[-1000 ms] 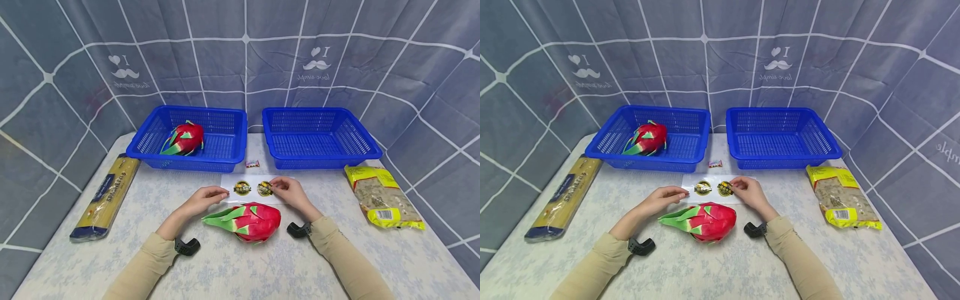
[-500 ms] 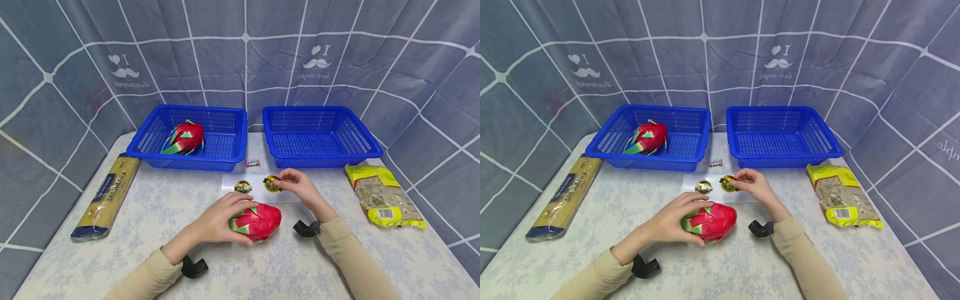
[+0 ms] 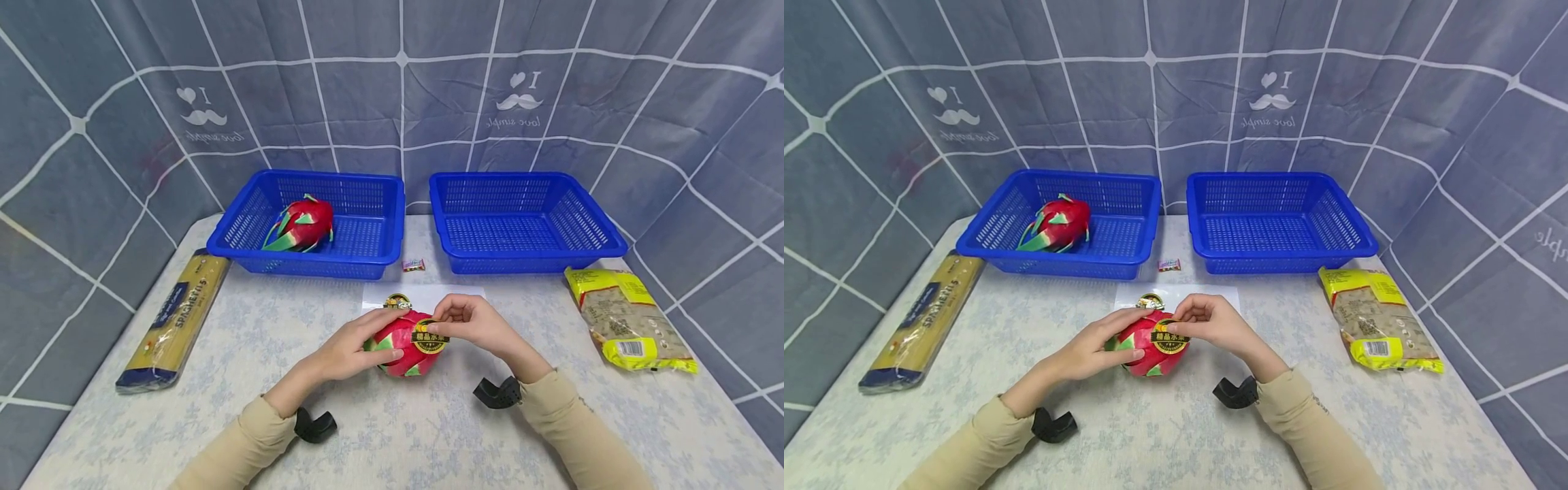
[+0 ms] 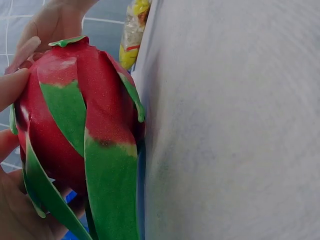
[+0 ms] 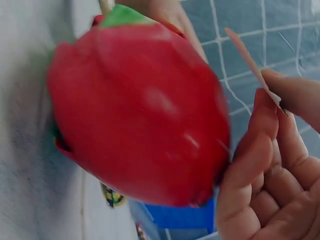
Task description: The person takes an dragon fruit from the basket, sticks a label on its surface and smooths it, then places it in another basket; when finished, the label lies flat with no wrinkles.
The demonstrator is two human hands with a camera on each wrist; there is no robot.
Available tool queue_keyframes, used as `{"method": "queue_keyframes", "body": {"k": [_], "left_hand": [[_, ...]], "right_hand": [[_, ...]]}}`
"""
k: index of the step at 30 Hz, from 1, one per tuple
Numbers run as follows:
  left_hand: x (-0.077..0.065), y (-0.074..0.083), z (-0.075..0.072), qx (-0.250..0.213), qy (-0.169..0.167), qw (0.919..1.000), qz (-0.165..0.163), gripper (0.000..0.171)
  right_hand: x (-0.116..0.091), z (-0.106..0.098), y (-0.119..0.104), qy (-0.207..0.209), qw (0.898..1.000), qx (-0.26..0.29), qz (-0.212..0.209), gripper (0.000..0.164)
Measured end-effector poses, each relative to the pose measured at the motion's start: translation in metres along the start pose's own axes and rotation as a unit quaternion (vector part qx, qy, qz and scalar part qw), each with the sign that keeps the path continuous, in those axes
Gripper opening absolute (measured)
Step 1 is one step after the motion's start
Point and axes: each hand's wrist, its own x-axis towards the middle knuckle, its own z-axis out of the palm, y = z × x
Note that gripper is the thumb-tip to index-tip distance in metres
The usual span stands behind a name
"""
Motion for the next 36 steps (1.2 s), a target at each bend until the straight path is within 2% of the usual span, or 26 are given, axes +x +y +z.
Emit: {"method": "queue_keyframes", "body": {"k": [7,12,14,17,21,24,28,30,32,36], "left_hand": [[-0.001,0.001,0.000,-0.002,-0.004,0.9998,-0.019,0.061],[-0.001,0.001,0.001,-0.003,-0.001,0.9999,-0.016,0.060],[0.000,0.001,0.001,-0.006,0.002,0.9998,-0.016,0.060],[0.000,0.001,0.001,-0.017,0.003,0.9996,-0.021,0.060],[-0.001,0.002,0.000,-0.029,-0.005,0.9991,-0.029,0.060],[0.000,0.002,-0.001,-0.036,-0.023,0.9985,-0.034,0.061],[0.004,0.005,-0.005,-0.054,-0.046,0.9962,-0.049,0.062],[0.007,0.009,-0.007,-0.063,-0.047,0.9949,-0.062,0.063],[0.010,0.012,-0.005,-0.059,-0.034,0.9950,-0.074,0.062],[0.015,0.015,0.006,-0.045,0.029,0.9946,-0.089,0.054]], "right_hand": [[0.000,0.013,0.002,0.032,0.997,-0.062,-0.025,0.014],[-0.002,0.019,-0.001,0.066,0.990,-0.116,-0.050,0.019],[-0.001,0.021,0.000,0.085,0.983,-0.147,-0.070,0.023],[0.000,0.023,0.004,0.102,0.969,-0.186,-0.125,0.027],[0.000,0.024,0.014,0.078,0.956,-0.211,-0.190,0.016],[-0.002,0.024,0.020,0.046,0.958,-0.208,-0.194,0.014],[-0.006,0.022,0.027,0.014,0.967,-0.190,-0.171,0.020],[-0.007,0.022,0.030,0.009,0.970,-0.180,-0.162,0.024],[-0.008,0.023,0.032,0.016,0.971,-0.175,-0.160,0.027],[-0.009,0.025,0.032,0.043,0.972,-0.178,-0.146,0.029]]}}
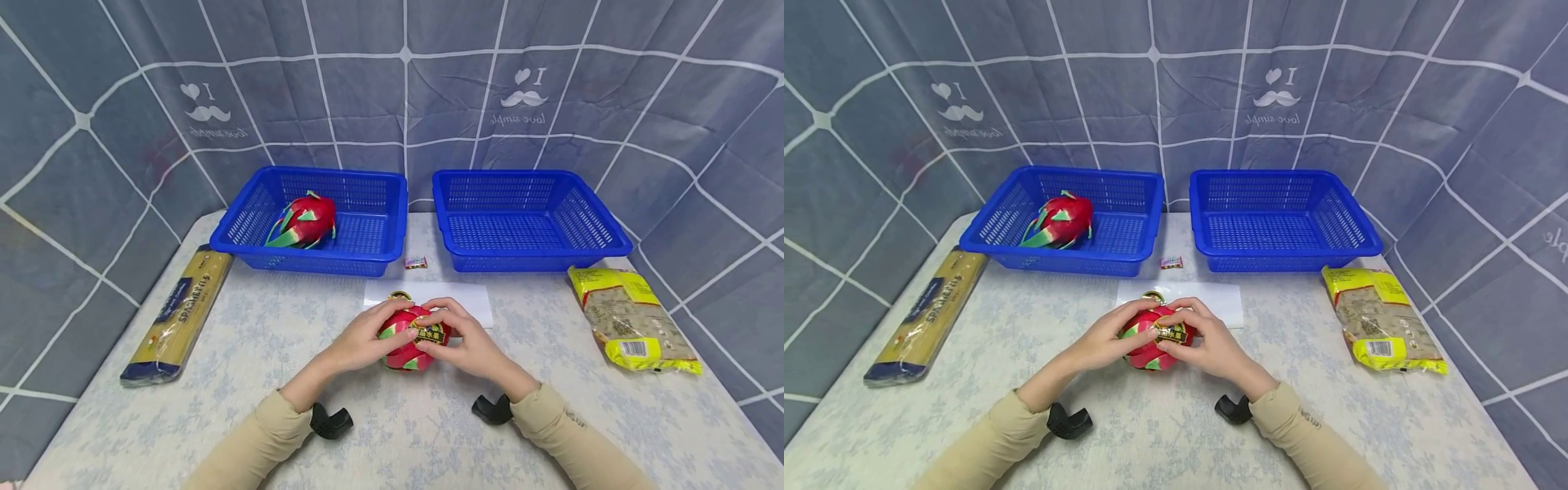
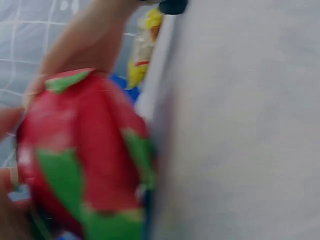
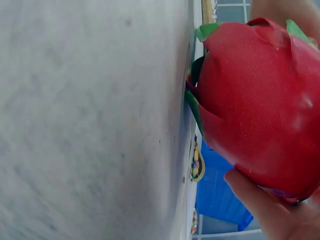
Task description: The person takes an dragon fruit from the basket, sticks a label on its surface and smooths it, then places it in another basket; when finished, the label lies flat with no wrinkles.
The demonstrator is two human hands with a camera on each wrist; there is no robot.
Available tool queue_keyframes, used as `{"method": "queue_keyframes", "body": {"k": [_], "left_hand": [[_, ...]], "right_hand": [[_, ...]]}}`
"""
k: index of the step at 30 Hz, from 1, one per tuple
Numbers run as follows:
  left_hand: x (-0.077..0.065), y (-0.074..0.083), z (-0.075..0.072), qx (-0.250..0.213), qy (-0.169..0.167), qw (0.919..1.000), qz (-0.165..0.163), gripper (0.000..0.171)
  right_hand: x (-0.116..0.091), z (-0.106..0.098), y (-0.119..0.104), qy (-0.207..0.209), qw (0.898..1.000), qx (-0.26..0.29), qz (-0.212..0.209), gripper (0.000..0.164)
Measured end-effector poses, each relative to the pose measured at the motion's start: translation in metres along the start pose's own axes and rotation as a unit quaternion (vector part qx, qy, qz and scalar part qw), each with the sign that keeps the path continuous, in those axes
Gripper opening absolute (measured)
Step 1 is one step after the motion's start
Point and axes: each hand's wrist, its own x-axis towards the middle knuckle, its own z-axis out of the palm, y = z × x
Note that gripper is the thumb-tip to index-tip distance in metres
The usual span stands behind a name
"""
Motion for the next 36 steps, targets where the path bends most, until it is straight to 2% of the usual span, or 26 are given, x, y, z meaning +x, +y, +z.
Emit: {"method": "queue_keyframes", "body": {"k": [2,4,7,10,14,19,23,27,31,36], "left_hand": [[0.001,-0.002,0.006,-0.018,0.031,0.9994,-0.001,0.048],[0.000,-0.003,0.011,-0.065,0.055,0.9963,0.010,0.038],[-0.003,0.004,0.012,-0.159,0.085,0.9828,0.040,0.023],[-0.006,0.015,0.009,-0.201,0.103,0.9725,0.058,0.010],[-0.006,0.021,0.006,-0.193,0.102,0.9746,0.051,0.008],[-0.005,0.019,0.007,-0.196,0.116,0.9727,0.045,0.017],[-0.005,0.017,0.009,-0.208,0.135,0.9672,0.053,0.021],[-0.005,0.016,0.010,-0.213,0.146,0.9637,0.065,0.018],[-0.007,0.018,0.011,-0.204,0.143,0.9658,0.072,0.013],[-0.006,0.019,0.011,-0.197,0.139,0.9676,0.075,0.010]], "right_hand": [[0.001,0.000,-0.008,0.006,1.000,0.002,0.011,0.029],[0.001,0.000,-0.007,0.005,1.000,0.015,0.013,0.031],[0.002,-0.003,-0.003,-0.014,0.997,0.068,0.015,0.030],[0.002,-0.007,0.010,-0.042,0.990,0.134,0.026,0.027],[0.003,-0.010,0.012,-0.062,0.977,0.192,0.062,0.028],[0.004,-0.011,0.008,-0.062,0.972,0.211,0.081,0.031],[0.003,-0.008,0.008,-0.047,0.980,0.183,0.066,0.028],[0.001,-0.002,0.009,-0.033,0.987,0.149,0.049,0.026],[0.000,-0.001,0.009,-0.035,0.988,0.144,0.049,0.029],[0.000,-0.006,0.008,-0.058,0.985,0.154,0.056,0.031]]}}
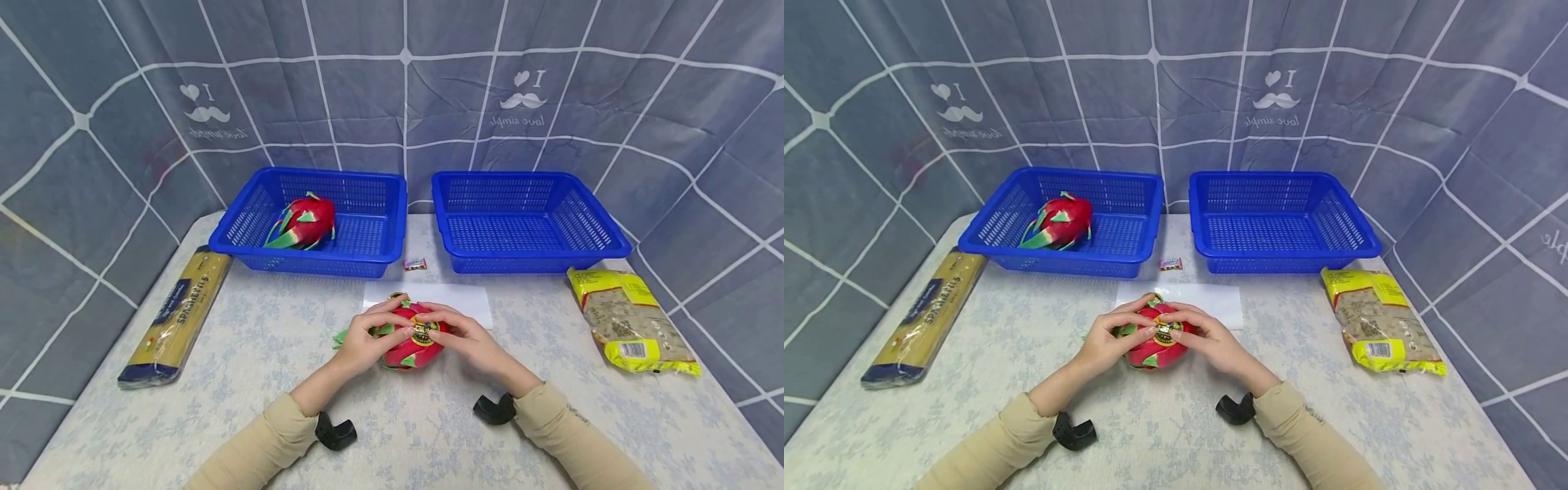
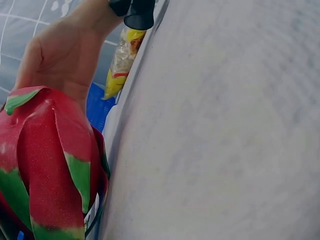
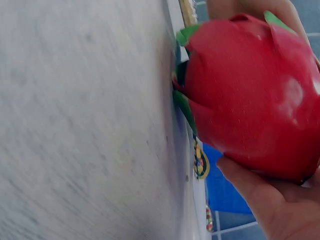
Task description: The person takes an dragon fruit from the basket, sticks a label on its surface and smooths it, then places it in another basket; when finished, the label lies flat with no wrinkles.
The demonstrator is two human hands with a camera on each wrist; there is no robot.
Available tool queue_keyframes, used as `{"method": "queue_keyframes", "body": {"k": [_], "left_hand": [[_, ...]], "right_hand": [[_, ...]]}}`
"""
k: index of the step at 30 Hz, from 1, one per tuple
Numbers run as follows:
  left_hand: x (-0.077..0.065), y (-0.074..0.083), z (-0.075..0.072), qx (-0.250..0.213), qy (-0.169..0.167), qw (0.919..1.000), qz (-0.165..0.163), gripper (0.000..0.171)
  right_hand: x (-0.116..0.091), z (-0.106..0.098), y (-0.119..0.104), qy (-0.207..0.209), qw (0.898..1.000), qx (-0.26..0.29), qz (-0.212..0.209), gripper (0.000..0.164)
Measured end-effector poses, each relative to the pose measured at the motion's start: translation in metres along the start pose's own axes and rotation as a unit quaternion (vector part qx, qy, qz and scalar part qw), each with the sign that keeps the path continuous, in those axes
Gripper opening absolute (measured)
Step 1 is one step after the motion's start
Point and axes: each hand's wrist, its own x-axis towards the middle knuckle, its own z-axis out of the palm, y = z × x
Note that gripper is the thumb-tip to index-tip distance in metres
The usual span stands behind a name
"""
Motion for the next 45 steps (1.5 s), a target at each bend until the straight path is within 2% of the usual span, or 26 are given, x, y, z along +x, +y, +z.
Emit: {"method": "queue_keyframes", "body": {"k": [4,9,12,17,21,24,30,37,41,45], "left_hand": [[0.000,-0.005,0.000,0.007,0.005,0.9999,0.006,0.012],[0.000,-0.027,0.001,0.024,0.010,0.9994,0.023,0.017],[0.000,-0.036,0.001,0.053,0.008,0.9979,0.035,0.021],[0.000,-0.039,0.003,0.113,0.016,0.9915,0.062,0.025],[-0.001,-0.036,0.006,0.153,0.031,0.9857,0.063,0.029],[-0.001,-0.033,0.009,0.172,0.035,0.9830,0.054,0.033],[0.000,-0.030,0.010,0.159,0.025,0.9862,0.037,0.031],[0.000,-0.030,0.010,0.161,0.021,0.9859,0.040,0.032],[-0.001,-0.031,0.011,0.161,0.023,0.9857,0.045,0.033],[-0.002,-0.031,0.010,0.155,0.021,0.9866,0.046,0.031]], "right_hand": [[-0.001,-0.004,-0.002,-0.019,1.000,0.013,0.001,0.032],[-0.001,-0.008,0.000,-0.040,0.999,0.016,-0.013,0.035],[-0.002,-0.009,0.003,-0.044,0.999,0.019,-0.026,0.036],[-0.002,-0.005,0.004,-0.019,0.999,-0.002,-0.033,0.035],[-0.001,-0.002,0.003,0.000,0.999,-0.030,-0.026,0.038],[-0.001,-0.003,0.002,-0.006,0.999,-0.032,-0.014,0.038],[-0.001,-0.013,0.002,-0.055,0.998,-0.004,-0.006,0.039],[-0.001,-0.017,0.006,-0.093,0.993,0.055,-0.052,0.044],[-0.001,-0.014,0.007,-0.066,0.996,0.038,-0.048,0.039],[-0.001,-0.010,0.004,-0.029,0.999,0.015,-0.012,0.034]]}}
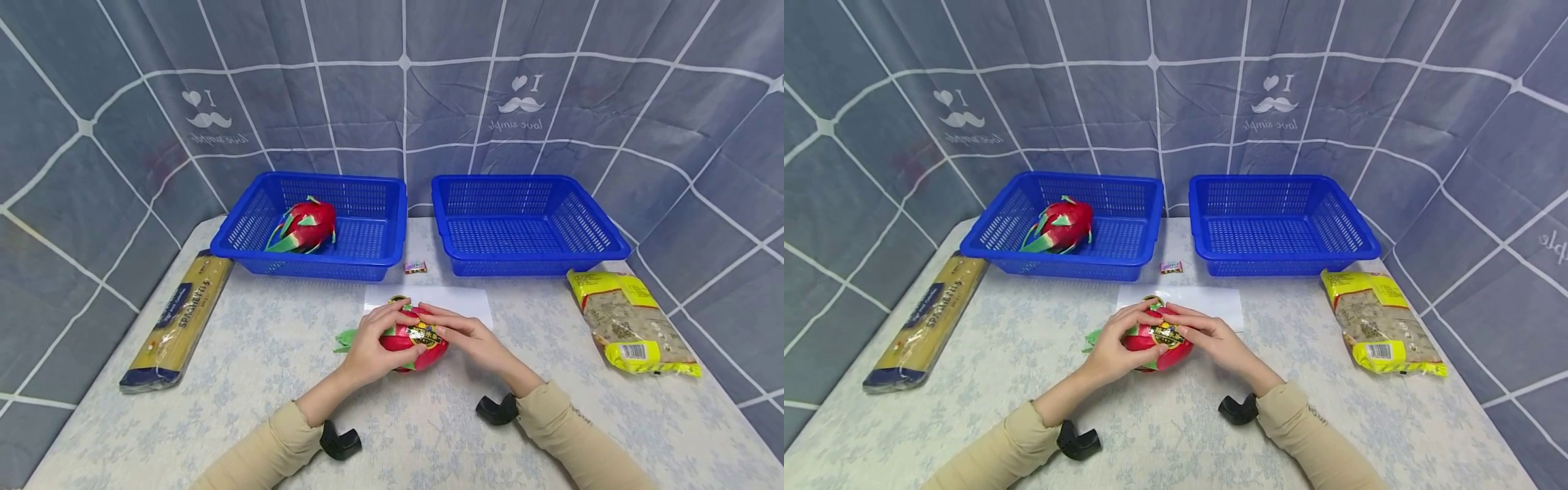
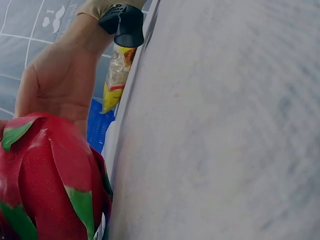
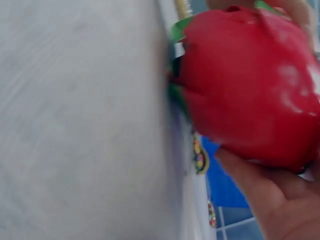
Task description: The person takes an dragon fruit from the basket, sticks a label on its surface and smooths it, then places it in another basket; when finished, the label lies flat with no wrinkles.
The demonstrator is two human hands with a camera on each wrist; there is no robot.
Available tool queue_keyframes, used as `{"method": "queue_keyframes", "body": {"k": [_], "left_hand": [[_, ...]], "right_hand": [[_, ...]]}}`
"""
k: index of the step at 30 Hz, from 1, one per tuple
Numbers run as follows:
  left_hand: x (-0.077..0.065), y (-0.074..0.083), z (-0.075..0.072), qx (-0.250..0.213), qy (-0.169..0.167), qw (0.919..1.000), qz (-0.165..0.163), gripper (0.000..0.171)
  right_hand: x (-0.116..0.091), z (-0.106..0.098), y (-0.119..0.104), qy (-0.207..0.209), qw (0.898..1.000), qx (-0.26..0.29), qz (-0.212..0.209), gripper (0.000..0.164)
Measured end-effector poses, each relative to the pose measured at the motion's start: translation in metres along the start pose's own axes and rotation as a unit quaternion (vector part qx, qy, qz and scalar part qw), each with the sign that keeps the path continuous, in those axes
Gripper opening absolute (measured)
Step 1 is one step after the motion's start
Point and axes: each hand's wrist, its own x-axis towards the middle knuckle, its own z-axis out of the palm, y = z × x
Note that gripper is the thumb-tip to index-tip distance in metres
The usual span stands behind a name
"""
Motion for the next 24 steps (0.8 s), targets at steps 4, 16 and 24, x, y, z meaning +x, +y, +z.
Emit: {"method": "queue_keyframes", "body": {"k": [4,16,24], "left_hand": [[-0.0003,0.0005,-0.0009,-0.019,-0.013,0.9997,-0.005,0.026],[0.0015,-0.0005,-0.0052,-0.099,-0.029,0.9938,-0.042,0.020],[0.0020,-0.0007,-0.0052,-0.113,-0.016,0.9929,-0.035,0.017]], "right_hand": [[-0.0004,-0.0005,-0.0040,0.002,1.000,0.020,0.019,0.034],[-0.0011,-0.0034,0.0000,-0.030,0.999,0.029,-0.001,0.037],[-0.0022,-0.0064,0.0017,-0.060,0.997,0.043,-0.026,0.043]]}}
